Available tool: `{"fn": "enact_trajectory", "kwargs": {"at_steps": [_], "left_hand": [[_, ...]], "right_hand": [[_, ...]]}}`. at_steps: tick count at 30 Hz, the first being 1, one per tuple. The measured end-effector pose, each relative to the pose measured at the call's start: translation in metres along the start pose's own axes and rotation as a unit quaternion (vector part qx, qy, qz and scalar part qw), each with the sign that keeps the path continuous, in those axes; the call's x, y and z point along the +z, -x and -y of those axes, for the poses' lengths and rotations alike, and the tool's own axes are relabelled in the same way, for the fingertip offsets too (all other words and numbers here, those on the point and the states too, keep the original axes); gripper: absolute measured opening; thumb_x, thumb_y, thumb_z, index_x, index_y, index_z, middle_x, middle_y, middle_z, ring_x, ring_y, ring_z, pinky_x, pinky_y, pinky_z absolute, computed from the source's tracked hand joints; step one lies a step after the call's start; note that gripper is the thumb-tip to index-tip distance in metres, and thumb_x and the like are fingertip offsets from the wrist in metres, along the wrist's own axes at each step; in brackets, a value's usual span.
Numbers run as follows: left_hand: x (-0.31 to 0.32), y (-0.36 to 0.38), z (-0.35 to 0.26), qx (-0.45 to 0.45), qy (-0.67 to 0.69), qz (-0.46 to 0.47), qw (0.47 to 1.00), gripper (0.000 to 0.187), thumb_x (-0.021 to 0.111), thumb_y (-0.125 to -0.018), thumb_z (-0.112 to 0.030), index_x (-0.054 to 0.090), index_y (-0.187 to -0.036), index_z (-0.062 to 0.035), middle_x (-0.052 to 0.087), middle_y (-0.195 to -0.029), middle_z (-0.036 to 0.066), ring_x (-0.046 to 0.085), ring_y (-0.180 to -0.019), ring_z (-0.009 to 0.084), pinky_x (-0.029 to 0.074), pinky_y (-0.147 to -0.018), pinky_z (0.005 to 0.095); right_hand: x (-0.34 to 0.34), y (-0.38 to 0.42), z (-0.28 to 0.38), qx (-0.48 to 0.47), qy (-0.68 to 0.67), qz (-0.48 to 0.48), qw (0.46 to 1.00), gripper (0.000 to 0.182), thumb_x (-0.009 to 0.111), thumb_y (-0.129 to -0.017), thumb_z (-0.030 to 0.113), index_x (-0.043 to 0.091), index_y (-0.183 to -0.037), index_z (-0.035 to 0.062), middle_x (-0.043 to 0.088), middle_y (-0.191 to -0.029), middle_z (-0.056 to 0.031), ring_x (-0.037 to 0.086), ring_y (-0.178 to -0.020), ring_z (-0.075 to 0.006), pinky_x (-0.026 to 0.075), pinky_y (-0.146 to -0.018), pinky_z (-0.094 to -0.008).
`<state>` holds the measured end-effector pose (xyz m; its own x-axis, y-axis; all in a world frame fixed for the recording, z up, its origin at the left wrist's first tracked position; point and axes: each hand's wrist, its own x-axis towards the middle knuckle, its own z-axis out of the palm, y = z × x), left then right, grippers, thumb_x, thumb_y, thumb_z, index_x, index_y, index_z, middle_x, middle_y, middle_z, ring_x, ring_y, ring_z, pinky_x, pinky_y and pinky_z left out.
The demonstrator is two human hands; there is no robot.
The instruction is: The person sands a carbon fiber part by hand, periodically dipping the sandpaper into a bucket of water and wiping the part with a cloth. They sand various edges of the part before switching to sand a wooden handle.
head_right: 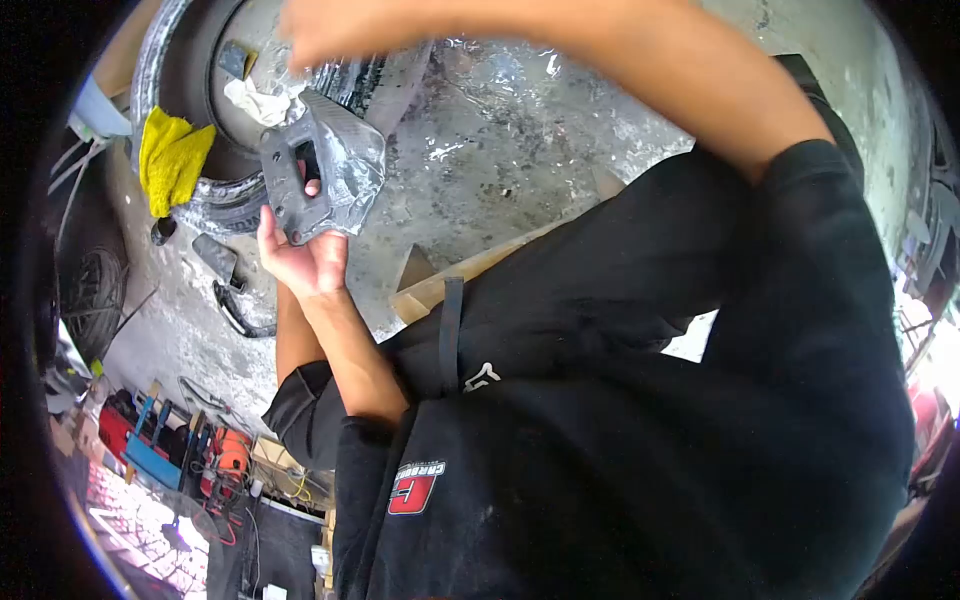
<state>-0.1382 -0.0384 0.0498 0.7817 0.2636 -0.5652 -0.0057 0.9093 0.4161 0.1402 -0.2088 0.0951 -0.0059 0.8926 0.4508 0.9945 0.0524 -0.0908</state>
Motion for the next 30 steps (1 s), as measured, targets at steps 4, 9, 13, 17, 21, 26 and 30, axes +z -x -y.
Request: {"fn": "enact_trajectory", "kwargs": {"at_steps": [4, 9, 13, 17, 21, 26, 30], "left_hand": [[0.009, 0.003, 0.005, 0.018, 0.06, 0.008, 0.998, 0.061, 0.052, -0.099, -0.039, 0.051, -0.144, 0.0017, 0.061, -0.14, 0.017, 0.059, -0.099, 0.0261, 0.046, -0.105, 0.0513], [0.008, 0.016, 0.021, 0.078, 0.107, 0.011, 0.991, 0.07, 0.051, -0.099, -0.044, 0.043, -0.151, 0.001, 0.057, -0.144, 0.015, 0.057, -0.104, 0.0249, 0.036, -0.115, 0.0568], [0.017, 0.017, 0.032, 0.168, 0.059, -0.045, 0.983, 0.056, 0.054, -0.099, -0.039, 0.054, -0.14, -0.0016, 0.065, -0.123, 0.012, 0.057, -0.103, 0.0218, 0.04, -0.109, 0.0492], [0.005, 0.011, 0.036, 0.196, 0.007, -0.069, 0.978, 0.047, 0.054, -0.101, -0.026, 0.053, -0.143, -0.0037, 0.06, -0.088, 0.008, 0.057, -0.104, 0.0229, 0.039, -0.107, 0.0442], [0.012, 0.016, 0.038, 0.073, 0.078, -0.018, 0.994, 0.051, 0.051, -0.103, -0.027, 0.049, -0.147, -0.0003, 0.06, -0.089, 0.01, 0.057, -0.104, 0.0248, 0.039, -0.106, 0.0423], [0.004, 0.01, 0.047, -0.005, 0.123, -0.004, 0.992, 0.052, 0.051, -0.105, -0.036, 0.057, -0.136, 0.0049, 0.059, -0.088, 0.01, 0.056, -0.088, 0.0204, 0.045, -0.088, 0.0358], [0.031, 0.001, 0.052, -0.022, 0.088, -0.134, 0.987, 0.049, 0.051, -0.104, -0.037, 0.063, -0.121, 0.0074, 0.057, -0.078, 0.009, 0.052, -0.07, 0.0165, 0.045, -0.07, 0.0278]], "right_hand": [[0.033, -0.007, 0.047, 0.041, -0.101, 0.038, 0.993, 0.02, 0.065, -0.081, 0.019, 0.076, -0.092, 0.0055, 0.071, -0.08, -0.0142, 0.07, -0.077, -0.036, 0.055, -0.076, -0.0479], [-0.003, -0.002, 0.07, 0.352, -0.274, 0.015, 0.895, 0.032, 0.07, -0.086, 0.02, 0.072, -0.115, 0.0058, 0.072, -0.085, -0.018, 0.069, -0.084, -0.0411, 0.054, -0.077, -0.05], [0.007, -0.005, 0.106, 0.55, -0.309, 0.091, 0.77, 0.031, 0.075, -0.089, 0.035, 0.076, -0.106, 0.0096, 0.072, -0.068, -0.0116, 0.074, -0.071, -0.0289, 0.057, -0.071, -0.0434], [0.046, -0.022, 0.123, 0.501, -0.334, 0.038, 0.798, 0.031, 0.075, -0.087, 0.033, 0.077, -0.107, 0.0095, 0.074, -0.08, -0.0182, 0.073, -0.08, -0.0361, 0.057, -0.077, -0.0453], [0.065, -0.034, 0.117, 0.45, -0.263, 0.057, 0.851, 0.03, 0.073, -0.089, 0.03, 0.077, -0.111, 0.0097, 0.074, -0.083, -0.0179, 0.072, -0.075, -0.0341, 0.055, -0.07, -0.0414], [0.07, -0.017, 0.119, 0.428, -0.194, 0.043, 0.882, 0.033, 0.075, -0.088, 0.033, 0.078, -0.11, 0.0094, 0.074, -0.087, -0.0182, 0.07, -0.085, -0.0375, 0.055, -0.078, -0.0459], [0.071, -0.002, 0.126, 0.414, -0.161, 0.023, 0.895, 0.035, 0.073, -0.089, 0.035, 0.078, -0.112, 0.0082, 0.074, -0.088, -0.0169, 0.067, -0.088, -0.0371, 0.051, -0.081, -0.0477]]}}
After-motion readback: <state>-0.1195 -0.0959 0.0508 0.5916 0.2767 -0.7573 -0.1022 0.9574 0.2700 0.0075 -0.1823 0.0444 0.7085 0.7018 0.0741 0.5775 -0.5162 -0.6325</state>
